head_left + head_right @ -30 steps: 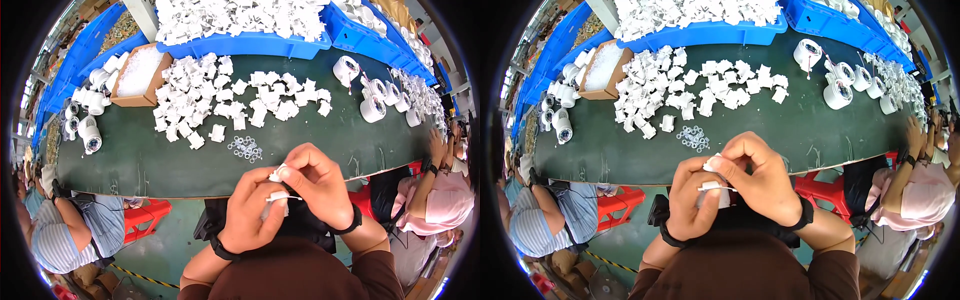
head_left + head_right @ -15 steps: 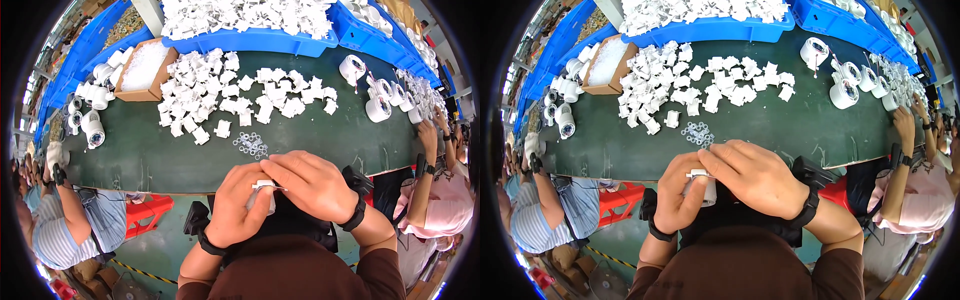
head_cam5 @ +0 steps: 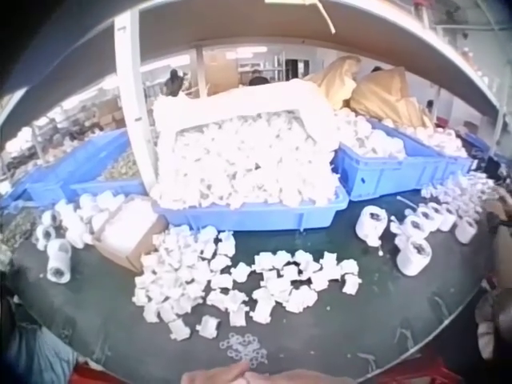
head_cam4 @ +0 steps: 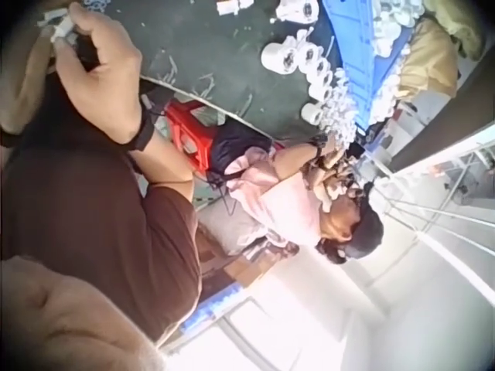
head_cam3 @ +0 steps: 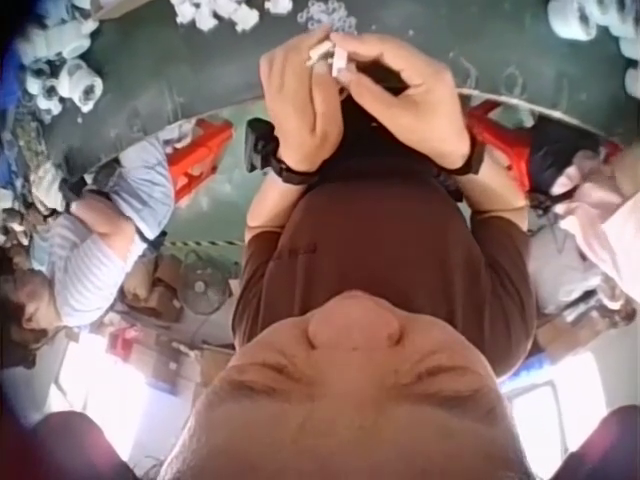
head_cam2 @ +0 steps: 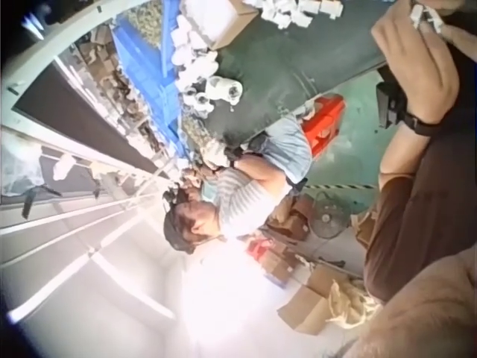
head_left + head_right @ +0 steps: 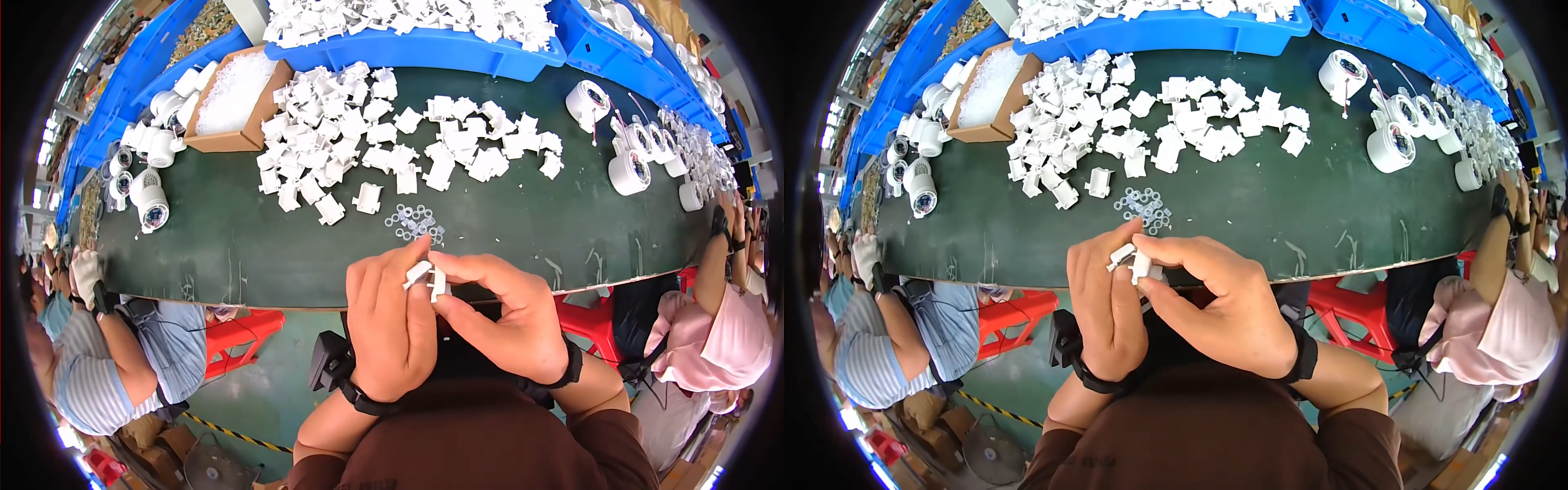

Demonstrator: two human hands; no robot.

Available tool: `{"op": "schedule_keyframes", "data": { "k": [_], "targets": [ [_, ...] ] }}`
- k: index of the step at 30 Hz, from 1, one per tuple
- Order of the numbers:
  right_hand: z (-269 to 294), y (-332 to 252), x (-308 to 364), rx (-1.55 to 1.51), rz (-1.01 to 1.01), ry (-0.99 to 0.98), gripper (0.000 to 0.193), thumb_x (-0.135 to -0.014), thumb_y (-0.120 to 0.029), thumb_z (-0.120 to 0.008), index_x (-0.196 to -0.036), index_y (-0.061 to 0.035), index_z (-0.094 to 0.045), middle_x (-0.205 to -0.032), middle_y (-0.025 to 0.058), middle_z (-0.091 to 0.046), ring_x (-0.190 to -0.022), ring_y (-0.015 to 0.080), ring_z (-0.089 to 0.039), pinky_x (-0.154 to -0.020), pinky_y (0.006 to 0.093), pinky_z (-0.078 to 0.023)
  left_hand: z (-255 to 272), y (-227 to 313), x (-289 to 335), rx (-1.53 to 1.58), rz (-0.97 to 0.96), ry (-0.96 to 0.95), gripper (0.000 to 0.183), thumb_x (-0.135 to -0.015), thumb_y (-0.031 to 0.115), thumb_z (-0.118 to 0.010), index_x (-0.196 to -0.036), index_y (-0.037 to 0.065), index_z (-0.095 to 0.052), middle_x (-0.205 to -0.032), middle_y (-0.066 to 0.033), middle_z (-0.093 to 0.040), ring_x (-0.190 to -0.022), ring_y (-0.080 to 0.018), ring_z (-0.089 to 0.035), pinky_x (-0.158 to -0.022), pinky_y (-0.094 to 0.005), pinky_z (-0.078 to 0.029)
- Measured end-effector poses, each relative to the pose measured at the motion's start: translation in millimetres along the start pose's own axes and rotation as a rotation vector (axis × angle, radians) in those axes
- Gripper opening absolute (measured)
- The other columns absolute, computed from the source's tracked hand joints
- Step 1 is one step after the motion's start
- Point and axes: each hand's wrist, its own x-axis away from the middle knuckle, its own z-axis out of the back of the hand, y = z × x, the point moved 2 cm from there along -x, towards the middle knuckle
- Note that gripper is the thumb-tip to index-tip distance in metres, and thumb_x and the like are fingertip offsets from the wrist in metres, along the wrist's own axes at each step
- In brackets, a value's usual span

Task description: The person assembles camera components by hand, fitting a white plastic housing onto a base, threading a small wire through a hole, and pressing a white cap into place. They repeat this process for several units, occasionally moving finished components aside on the workbench.

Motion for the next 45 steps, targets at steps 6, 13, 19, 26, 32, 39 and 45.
{"op": "schedule_keyframes", "data": {
  "k": [6, 13, 19, 26, 32, 39, 45],
  "targets": [
    [-8, 7, -1, 0.010, 0.108, 0.068, 0.044, -0.091, 0.009, -0.069, -0.133, -0.0013, -0.064, -0.114, 0.0088, -0.066, -0.103, 0.0127, -0.065, -0.089, 0.0277, -0.054, -4, -2, 4, 0.023, -0.040, 0.025, 0.040, -0.098, 0.022, -0.043, -0.123, -0.003, -0.063, -0.115, -0.0173, -0.066, -0.098, -0.0354, -0.056, -0.090, -0.0443, -0.045],
    [-23, 11, 1, 0.166, 0.276, 0.257, 0.040, -0.084, 0.008, -0.075, -0.123, -0.0008, -0.067, -0.102, 0.0078, -0.067, -0.089, 0.0188, -0.063, -0.083, 0.0306, -0.050, -7, -1, 5, -0.014, -0.056, 0.021, 0.039, -0.099, 0.027, -0.044, -0.116, -0.002, -0.062, -0.113, -0.0142, -0.067, -0.097, -0.0347, -0.057, -0.089, -0.0443, -0.043],
    [-10, 2, 1, 0.162, 0.249, 0.098, 0.042, -0.087, 0.009, -0.073, -0.127, -0.0016, -0.067, -0.103, 0.0080, -0.069, -0.092, 0.0186, -0.064, -0.086, 0.0311, -0.050, 4, -5, 4, -0.005, -0.121, -0.005, 0.029, -0.095, 0.020, -0.055, -0.112, -0.002, -0.062, -0.106, -0.0133, -0.067, -0.091, -0.0342, -0.058, -0.086, -0.0444, -0.045],
    [27, -6, -37, 0.864, 0.303, 0.185, 0.017, -0.085, 0.001, -0.073, -0.101, -0.0016, -0.070, -0.090, 0.0125, -0.067, -0.085, 0.0333, -0.064, -0.074, 0.0397, -0.051, 25, -9, -5, -0.175, -0.112, -0.028, 0.020, -0.096, 0.012, -0.053, -0.105, -0.001, -0.065, -0.100, -0.0166, -0.065, -0.089, -0.0353, -0.057, -0.082, -0.0427, -0.046],
    [10, 16, -44, 0.819, 0.296, 0.189, 0.013, -0.086, -0.005, -0.073, -0.099, -0.0016, -0.071, -0.088, 0.0120, -0.064, -0.082, 0.0344, -0.062, -0.071, 0.0407, -0.051, 18, -11, -2, -0.159, -0.088, 0.012, 0.025, -0.086, 0.006, -0.069, -0.110, 0.001, -0.064, -0.102, -0.0158, -0.066, -0.092, -0.0339, -0.061, -0.082, -0.0413, -0.048],
    [24, 3, -37, 0.409, -0.011, 0.196, 0.011, -0.093, 0.004, -0.068, -0.104, 0.0017, -0.071, -0.098, 0.0081, -0.071, -0.094, 0.0120, -0.068, -0.081, 0.0260, -0.054, 9, -9, -1, -0.171, -0.133, -0.024, 0.033, -0.077, 0.007, -0.077, -0.108, 0.008, -0.065, -0.105, -0.0073, -0.068, -0.090, -0.0289, -0.061, -0.079, -0.0390, -0.046],
    [17, -7, -10, 0.084, 0.023, -0.053, 0.020, -0.095, 0.007, -0.066, -0.112, 0.0005, -0.073, -0.108, 0.0088, -0.066, -0.099, 0.0135, -0.063, -0.085, 0.0283, -0.052, 5, -7, -3, -0.175, -0.161, -0.039, 0.034, -0.075, 0.010, -0.078, -0.107, 0.011, -0.067, -0.105, -0.0019, -0.068, -0.092, -0.0252, -0.061, -0.078, -0.0378, -0.044]
  ]
}}
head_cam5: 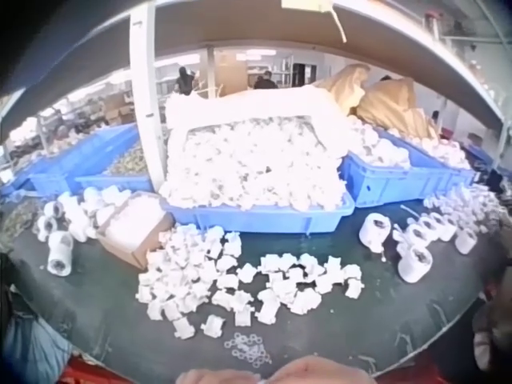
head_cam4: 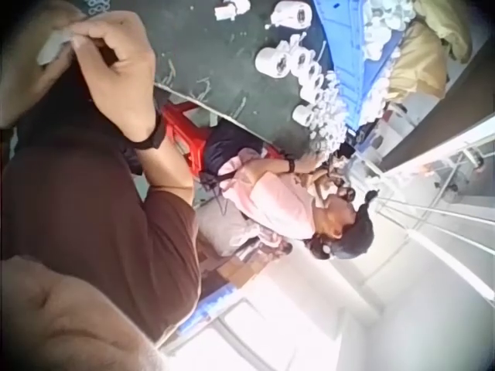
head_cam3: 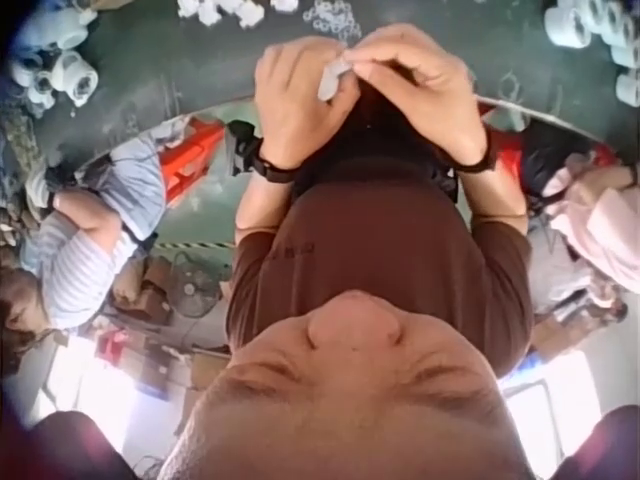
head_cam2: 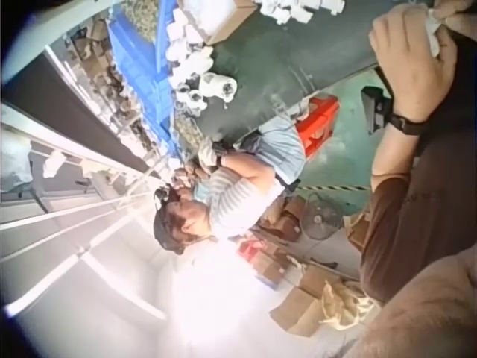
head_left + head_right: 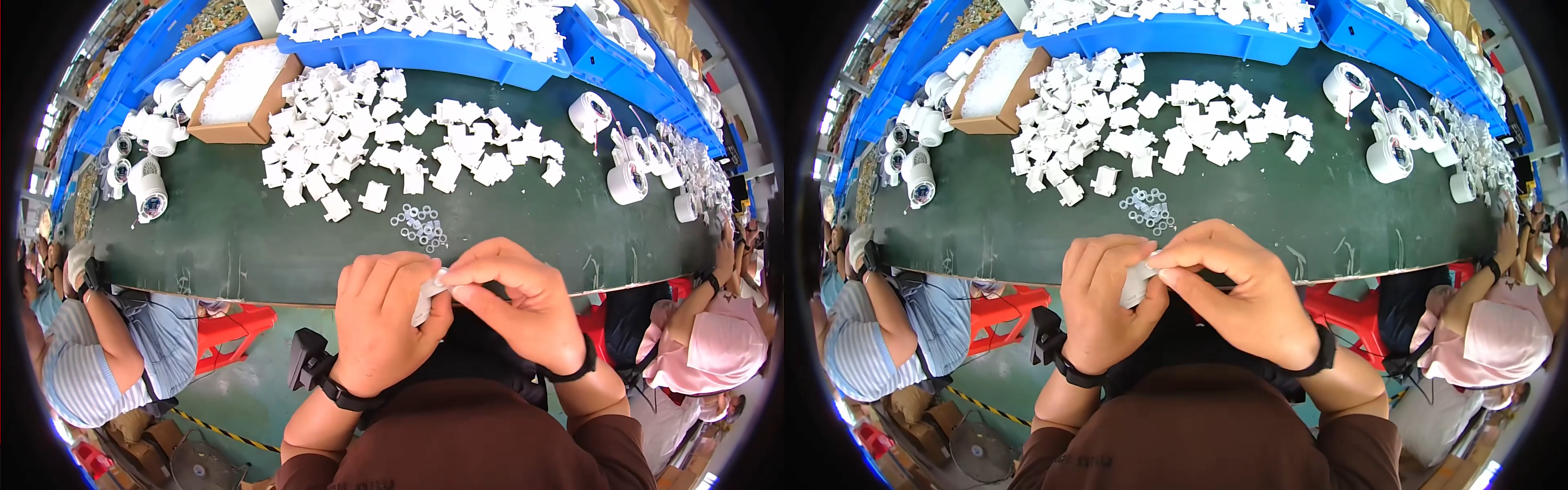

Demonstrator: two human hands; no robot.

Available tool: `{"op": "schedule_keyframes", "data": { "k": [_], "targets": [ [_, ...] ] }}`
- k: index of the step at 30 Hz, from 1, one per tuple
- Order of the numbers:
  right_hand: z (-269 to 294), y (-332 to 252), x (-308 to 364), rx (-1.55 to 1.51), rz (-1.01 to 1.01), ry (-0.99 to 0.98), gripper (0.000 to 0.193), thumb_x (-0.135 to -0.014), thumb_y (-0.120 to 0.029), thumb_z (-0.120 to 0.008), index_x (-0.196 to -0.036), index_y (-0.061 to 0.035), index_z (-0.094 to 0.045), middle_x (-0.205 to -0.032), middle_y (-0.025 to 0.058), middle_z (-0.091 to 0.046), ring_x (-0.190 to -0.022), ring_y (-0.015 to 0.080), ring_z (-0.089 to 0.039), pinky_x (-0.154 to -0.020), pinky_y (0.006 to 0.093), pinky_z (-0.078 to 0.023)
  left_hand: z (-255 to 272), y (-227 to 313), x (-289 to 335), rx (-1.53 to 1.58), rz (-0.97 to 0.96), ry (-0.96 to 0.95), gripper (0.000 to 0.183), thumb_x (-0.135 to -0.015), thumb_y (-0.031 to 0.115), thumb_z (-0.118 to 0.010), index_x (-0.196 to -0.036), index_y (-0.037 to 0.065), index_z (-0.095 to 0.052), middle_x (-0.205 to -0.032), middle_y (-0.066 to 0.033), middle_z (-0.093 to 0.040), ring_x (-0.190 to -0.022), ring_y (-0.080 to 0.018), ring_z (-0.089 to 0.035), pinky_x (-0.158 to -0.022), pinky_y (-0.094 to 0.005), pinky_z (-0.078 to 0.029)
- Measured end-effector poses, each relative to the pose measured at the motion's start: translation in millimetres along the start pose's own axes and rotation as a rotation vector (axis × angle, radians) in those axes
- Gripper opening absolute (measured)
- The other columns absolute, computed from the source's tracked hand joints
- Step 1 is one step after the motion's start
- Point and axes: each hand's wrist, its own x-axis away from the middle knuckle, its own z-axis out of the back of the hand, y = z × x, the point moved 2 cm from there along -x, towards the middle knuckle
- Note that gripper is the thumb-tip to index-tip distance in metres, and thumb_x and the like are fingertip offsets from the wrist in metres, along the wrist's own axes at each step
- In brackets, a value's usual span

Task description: The person assembles camera components by hand, fitting a white plastic housing onto a base, threading a small wire through a hole, and pressing a white cap into place. They repeat this process for several units, occasionally moving finished components aside on the workbench.

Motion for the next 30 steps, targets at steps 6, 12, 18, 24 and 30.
{"op": "schedule_keyframes", "data": {
  "k": [6, 12, 18, 24, 30],
  "targets": [
    [-11, 11, -2, -0.117, -0.021, 0.019, 0.022, -0.096, 0.006, -0.065, -0.116, -0.0002, -0.073, -0.111, 0.0087, -0.067, -0.103, 0.0142, -0.064, -0.090, 0.0296, -0.053, 2, -1, -1, 0.001, -0.024, -0.003, 0.036, -0.072, 0.003, -0.077, -0.104, 0.007, -0.064, -0.101, -0.0084, -0.068, -0.087, -0.0298, -0.061, -0.076, -0.0389, -0.047],
    [-14, 13, -11, -0.338, -0.201, -0.009, 0.016, -0.097, 0.006, -0.063, -0.112, 0.0014, -0.067, -0.113, 0.0090, -0.068, -0.103, 0.0121, -0.065, -0.089, 0.0285, -0.054, -1, -2, 2, 0.006, -0.009, 0.031, 0.041, -0.070, 0.001, -0.079, -0.104, 0.008, -0.059, -0.102, -0.0090, -0.064, -0.089, -0.0309, -0.060, -0.075, -0.0400, -0.047],
    [-23, 18, -12, -0.373, -0.241, 0.009, 0.015, -0.096, 0.005, -0.062, -0.110, -0.0001, -0.062, -0.108, 0.0070, -0.066, -0.099, 0.0100, -0.064, -0.087, 0.0278, -0.054, -4, 2, 3, -0.023, -0.041, 0.039, 0.045, -0.068, 0.001, -0.083, -0.105, 0.008, -0.058, -0.102, -0.0106, -0.063, -0.089, -0.0310, -0.060, -0.073, -0.0409, -0.047],
    [-21, 12, -8, -0.468, -0.262, 0.042, 0.018, -0.099, 0.003, -0.063, -0.116, 0.0017, -0.067, -0.108, 0.0053, -0.065, -0.099, 0.0104, -0.062, -0.088, 0.0280, -0.052, -6, -6, 13, 0.009, -0.045, 0.144, 0.044, -0.068, -0.001, -0.082, -0.106, 0.007, -0.060, -0.101, -0.0113, -0.064, -0.089, -0.0293, -0.061, -0.078, -0.0423, -0.057],
    [-22, 10, -7, -0.392, -0.210, 0.069, 0.017, -0.100, 0.005, -0.060, -0.113, 0.0015, -0.070, -0.108, 0.0039, -0.065, -0.101, 0.0094, -0.061, -0.087, 0.0266, -0.051, -4, -6, 10, -0.010, -0.049, 0.137, 0.036, -0.068, -0.001, -0.081, -0.098, 0.006, -0.063, -0.097, -0.0103, -0.065, -0.086, -0.0293, -0.062, -0.077, -0.0420, -0.059]
  ]
}}
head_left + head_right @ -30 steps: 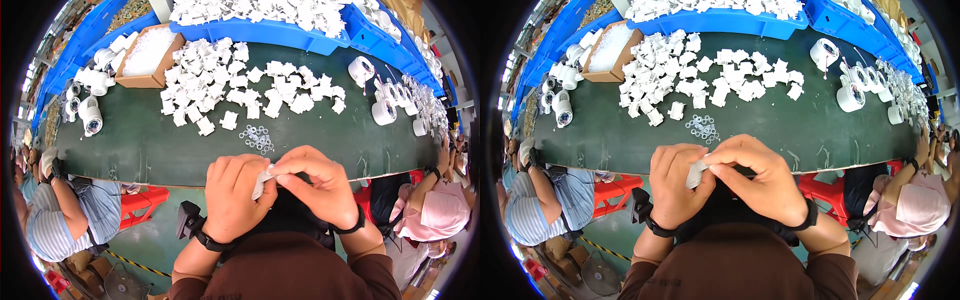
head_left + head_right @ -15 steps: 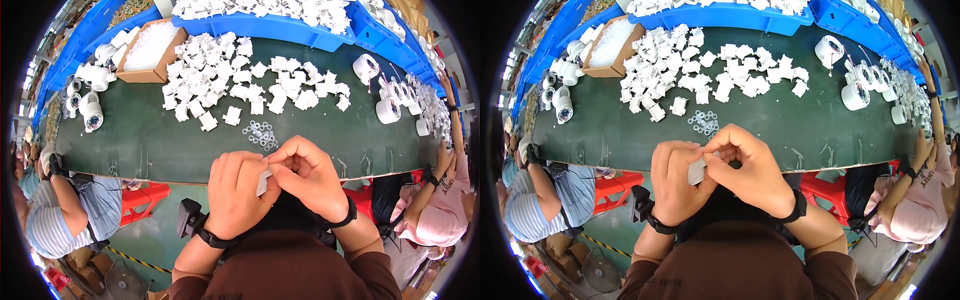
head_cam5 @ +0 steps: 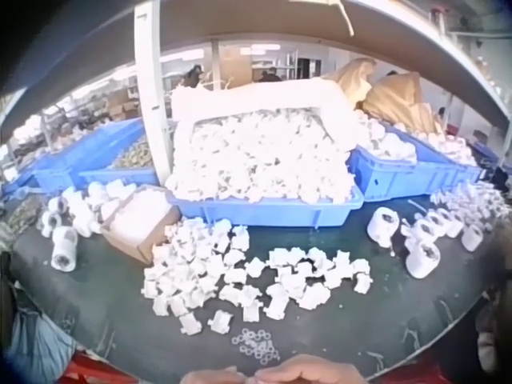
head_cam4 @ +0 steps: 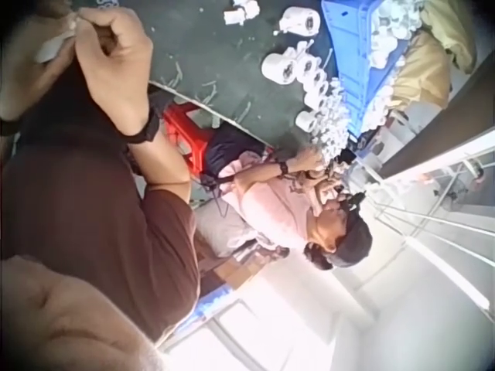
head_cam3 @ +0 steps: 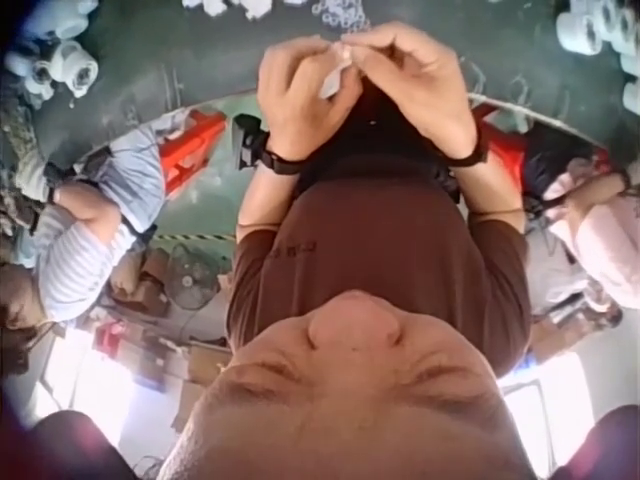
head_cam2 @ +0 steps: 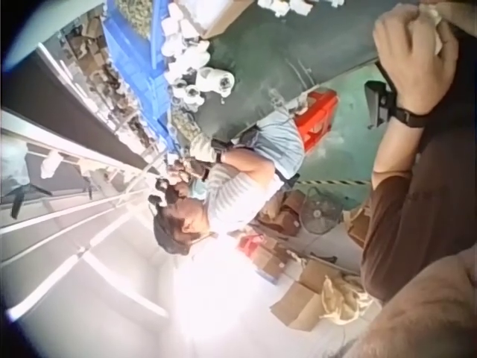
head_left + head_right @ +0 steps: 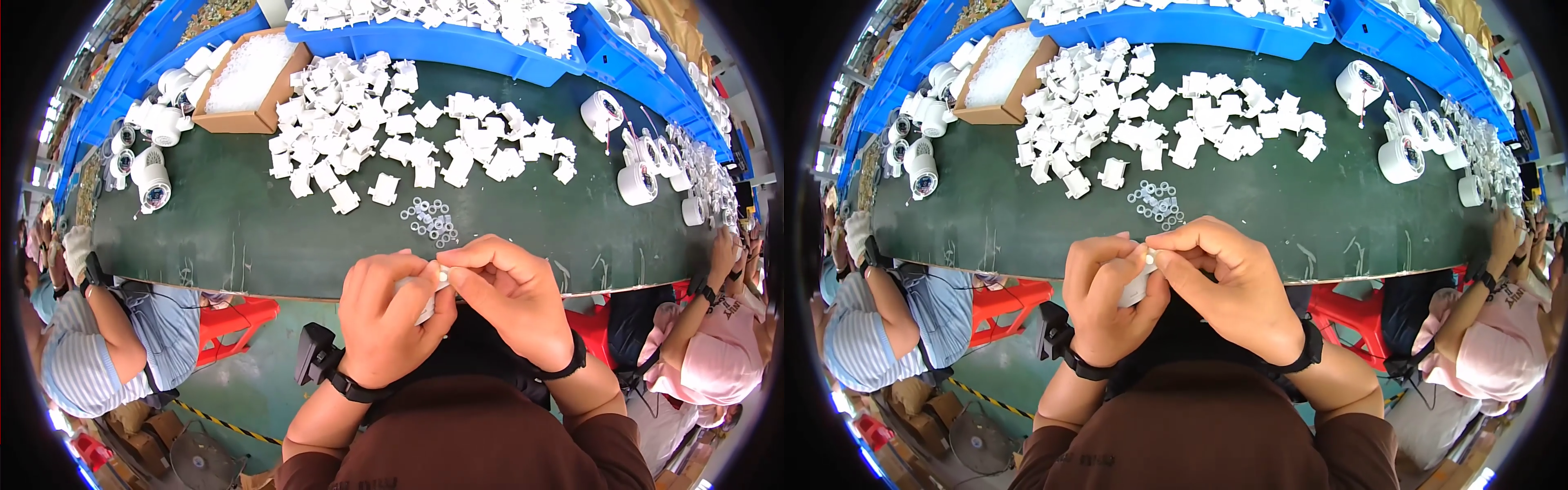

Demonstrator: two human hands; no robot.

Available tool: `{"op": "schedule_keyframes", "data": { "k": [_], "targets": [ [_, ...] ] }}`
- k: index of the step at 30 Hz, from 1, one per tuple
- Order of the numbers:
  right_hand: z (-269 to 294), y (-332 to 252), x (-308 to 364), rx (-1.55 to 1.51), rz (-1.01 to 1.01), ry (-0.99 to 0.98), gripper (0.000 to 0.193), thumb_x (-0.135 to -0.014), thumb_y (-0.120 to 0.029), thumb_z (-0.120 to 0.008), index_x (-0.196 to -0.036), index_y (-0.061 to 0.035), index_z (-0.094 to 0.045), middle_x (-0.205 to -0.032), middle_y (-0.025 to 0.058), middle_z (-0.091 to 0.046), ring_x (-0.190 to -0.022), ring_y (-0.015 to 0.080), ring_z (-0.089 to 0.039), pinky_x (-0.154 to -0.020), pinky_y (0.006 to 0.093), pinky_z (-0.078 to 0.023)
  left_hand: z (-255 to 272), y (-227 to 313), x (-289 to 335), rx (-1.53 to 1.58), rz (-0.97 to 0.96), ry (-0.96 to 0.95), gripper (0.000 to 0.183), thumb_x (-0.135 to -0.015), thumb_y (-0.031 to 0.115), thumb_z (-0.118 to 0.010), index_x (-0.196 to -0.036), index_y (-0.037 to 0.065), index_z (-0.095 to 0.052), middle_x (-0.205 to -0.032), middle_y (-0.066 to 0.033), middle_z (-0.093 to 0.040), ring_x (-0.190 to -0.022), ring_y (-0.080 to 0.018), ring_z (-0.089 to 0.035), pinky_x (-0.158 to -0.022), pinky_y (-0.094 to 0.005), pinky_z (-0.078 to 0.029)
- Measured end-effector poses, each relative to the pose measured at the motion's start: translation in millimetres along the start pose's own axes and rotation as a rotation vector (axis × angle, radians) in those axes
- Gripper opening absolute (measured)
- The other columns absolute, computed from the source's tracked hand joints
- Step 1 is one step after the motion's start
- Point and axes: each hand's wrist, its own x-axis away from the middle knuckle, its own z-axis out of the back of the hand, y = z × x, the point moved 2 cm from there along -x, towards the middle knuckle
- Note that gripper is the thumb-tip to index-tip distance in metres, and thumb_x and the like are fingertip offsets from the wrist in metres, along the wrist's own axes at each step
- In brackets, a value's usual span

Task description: The person assembles camera components by hand, fitting a white plastic housing onto a base, threading a small wire through a hole, and pressing a white cap into place. They repeat this process for several units, occasionally moving finished components aside on the workbench.

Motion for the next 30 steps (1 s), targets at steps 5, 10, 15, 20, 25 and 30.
{"op": "schedule_keyframes", "data": {
  "k": [5, 10, 15, 20, 25, 30],
  "targets": [
    [-3, 4, 1, -0.082, 0.003, 0.044, 0.012, -0.100, 0.004, -0.059, -0.107, 0.0007, -0.069, -0.106, 0.0029, -0.065, -0.096, 0.0085, -0.061, -0.082, 0.0253, -0.051, -3, -1, -3, 0.066, -0.005, -0.004, 0.034, -0.068, 0.004, -0.083, -0.098, 0.011, -0.067, -0.098, -0.0051, -0.065, -0.087, -0.0290, -0.066, -0.073, -0.0395, -0.050],
    [16, -10, 4, 0.606, 0.440, 0.001, 0.007, -0.092, -0.001, -0.071, -0.099, -0.0021, -0.070, -0.094, 0.0092, -0.068, -0.090, 0.0230, -0.067, -0.081, 0.0330, -0.052, 34, -21, -2, 0.050, -0.067, -0.205, 0.030, -0.069, -0.001, -0.082, -0.094, 0.008, -0.066, -0.102, -0.0104, -0.065, -0.095, -0.0314, -0.062, -0.083, -0.0429, -0.053],
    [102, -50, 0, 1.387, 0.602, 0.607, 0.030, -0.087, -0.014, -0.076, -0.114, -0.0058, -0.067, -0.114, 0.0145, -0.066, -0.114, 0.0361, -0.056, -0.101, 0.0440, -0.043, 90, -79, 9, -0.763, 0.148, 0.022, 0.051, -0.090, 0.023, -0.075, -0.138, 0.011, -0.064, -0.151, -0.0167, -0.049, -0.136, -0.0380, -0.041, -0.111, -0.0528, -0.030],
    [220, -50, 5, 1.741, 0.183, 0.942, 0.066, -0.089, -0.041, -0.076, -0.141, -0.0100, -0.052, -0.130, 0.0178, -0.056, -0.115, 0.0394, -0.053, -0.101, 0.0487, -0.042, 67, -57, 4, -0.631, 0.185, 0.155, 0.070, -0.093, 0.025, -0.071, -0.155, 0.006, -0.043, -0.161, -0.0219, -0.033, -0.141, -0.0392, -0.035, -0.113, -0.0501, -0.029],
    [202, -42, 15, 1.223, 0.077, 0.823, 0.053, -0.090, -0.023, -0.076, -0.134, -0.0076, -0.050, -0.124, 0.0158, -0.059, -0.108, 0.0320, -0.061, -0.095, 0.0413, -0.049, 40, -23, 13, -0.306, 0.224, -0.010, 0.040, -0.089, 0.009, -0.071, -0.128, 0.002, -0.064, -0.144, -0.0186, -0.051, -0.129, -0.0351, -0.044, -0.105, -0.0449, -0.038],
    [100, -23, 39, 0.473, 0.264, 0.289, 0.062, -0.089, -0.007, -0.077, -0.139, -0.0042, -0.040, -0.125, 0.0083, -0.056, -0.113, 0.0176, -0.059, -0.095, 0.0315, -0.049, 18, 10, 5, 0.231, 0.281, -0.187, 0.014, -0.085, -0.003, -0.070, -0.095, 0.005, -0.076, -0.100, -0.0104, -0.070, -0.093, -0.0273, -0.064, -0.083, -0.0364, -0.051]
  ]
}}
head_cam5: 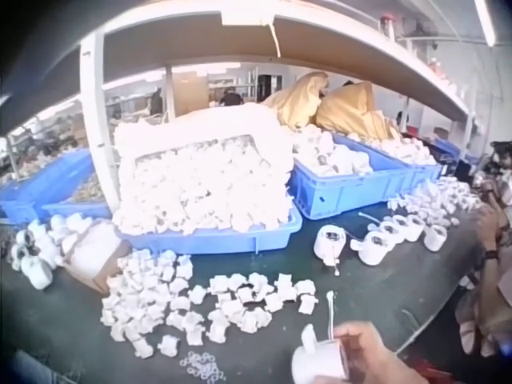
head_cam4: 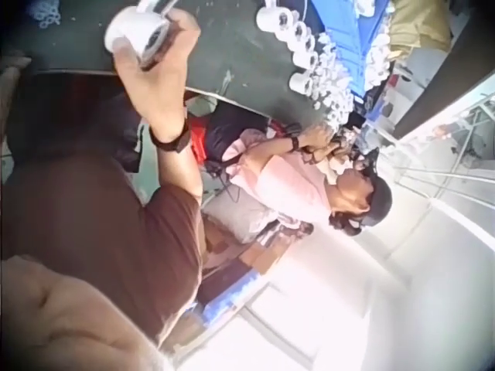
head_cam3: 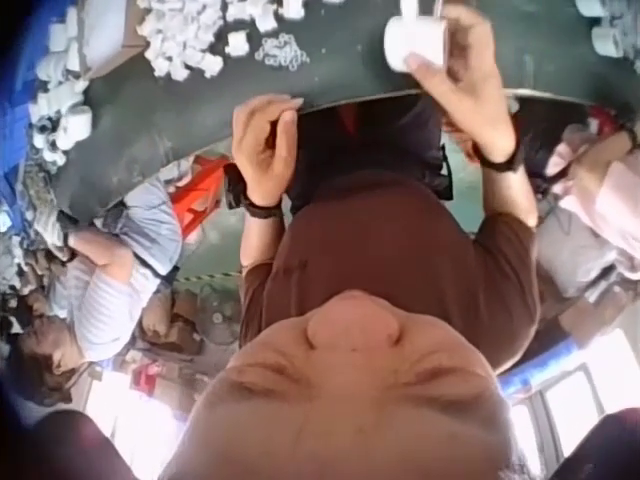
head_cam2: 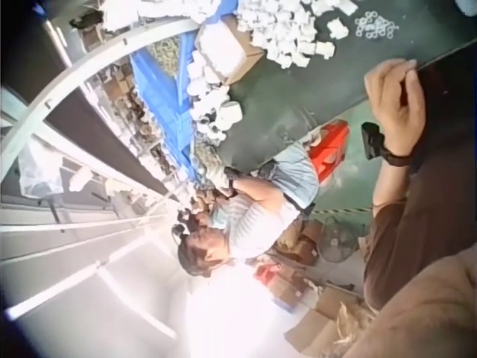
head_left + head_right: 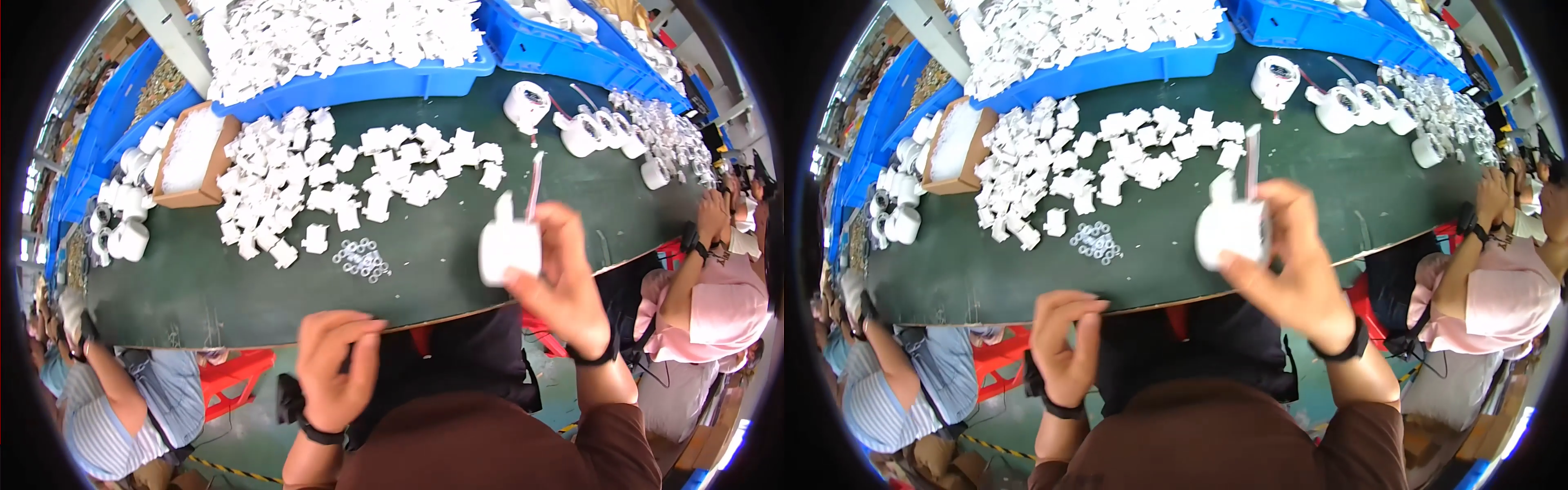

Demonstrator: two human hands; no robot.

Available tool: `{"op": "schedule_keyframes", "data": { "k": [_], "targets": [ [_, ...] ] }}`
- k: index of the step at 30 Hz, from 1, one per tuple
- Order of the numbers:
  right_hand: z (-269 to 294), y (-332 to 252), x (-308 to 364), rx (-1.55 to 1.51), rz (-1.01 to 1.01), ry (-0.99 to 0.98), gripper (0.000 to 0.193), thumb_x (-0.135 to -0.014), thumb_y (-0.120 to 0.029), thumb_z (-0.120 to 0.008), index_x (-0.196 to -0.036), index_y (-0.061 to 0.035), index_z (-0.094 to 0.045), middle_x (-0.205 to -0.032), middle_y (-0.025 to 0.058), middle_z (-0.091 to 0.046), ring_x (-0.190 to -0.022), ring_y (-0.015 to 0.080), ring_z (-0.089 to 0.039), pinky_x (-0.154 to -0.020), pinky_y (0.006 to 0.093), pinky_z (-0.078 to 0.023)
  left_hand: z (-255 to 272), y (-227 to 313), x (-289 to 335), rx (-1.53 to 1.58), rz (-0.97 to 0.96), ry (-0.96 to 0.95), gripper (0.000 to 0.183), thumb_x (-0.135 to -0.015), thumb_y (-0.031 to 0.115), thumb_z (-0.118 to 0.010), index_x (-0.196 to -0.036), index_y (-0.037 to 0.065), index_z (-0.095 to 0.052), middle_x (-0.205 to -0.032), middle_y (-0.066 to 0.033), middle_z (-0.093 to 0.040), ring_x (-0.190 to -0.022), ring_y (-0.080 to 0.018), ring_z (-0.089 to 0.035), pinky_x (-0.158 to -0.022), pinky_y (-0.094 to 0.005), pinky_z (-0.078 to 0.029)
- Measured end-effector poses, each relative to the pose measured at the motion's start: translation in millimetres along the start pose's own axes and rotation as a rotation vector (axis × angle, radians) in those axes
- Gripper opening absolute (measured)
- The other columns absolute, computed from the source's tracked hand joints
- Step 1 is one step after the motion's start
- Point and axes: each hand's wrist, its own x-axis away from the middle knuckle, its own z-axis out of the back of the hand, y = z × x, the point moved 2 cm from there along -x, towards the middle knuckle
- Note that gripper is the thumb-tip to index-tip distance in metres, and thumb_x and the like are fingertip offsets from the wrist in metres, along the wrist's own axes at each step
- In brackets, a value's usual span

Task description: The person assembles camera components by hand, fitting a white plastic housing onto a base, threading a small wire through a hole, and pressing a white cap into place. They repeat this process for several units, occasionally moving finished components aside on the workbench.

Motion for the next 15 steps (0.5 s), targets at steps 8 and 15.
{"op": "schedule_keyframes", "data": {
  "k": [8, 15],
  "targets": [
    [-89, -8, 32, 0.167, 0.322, -0.194, 0.072, -0.081, 0.006, -0.075, -0.144, -0.0003, -0.040, -0.142, 0.0200, -0.047, -0.126, 0.0339, -0.053, -0.103, 0.0377, -0.047, -42, 11, -7, 0.317, 0.023, -0.081, 0.044, -0.098, 0.011, -0.058, -0.138, -0.005, -0.049, -0.141, -0.0228, -0.048, -0.126, -0.0338, -0.049, -0.108, -0.0416, -0.038],
    [-73, -23, 7, -0.067, 0.094, -0.473, 0.067, -0.084, 0.009, -0.069, -0.145, -0.0062, -0.047, -0.135, 0.0124, -0.051, -0.114, 0.0219, -0.057, -0.101, 0.0339, -0.047, -26, 4, -10, -0.060, -0.125, 0.026, 0.032, -0.090, 0.008, -0.063, -0.120, -0.002, -0.060, -0.120, -0.0199, -0.061, -0.107, -0.0355, -0.056, -0.092, -0.0438, -0.045]
  ]
}}
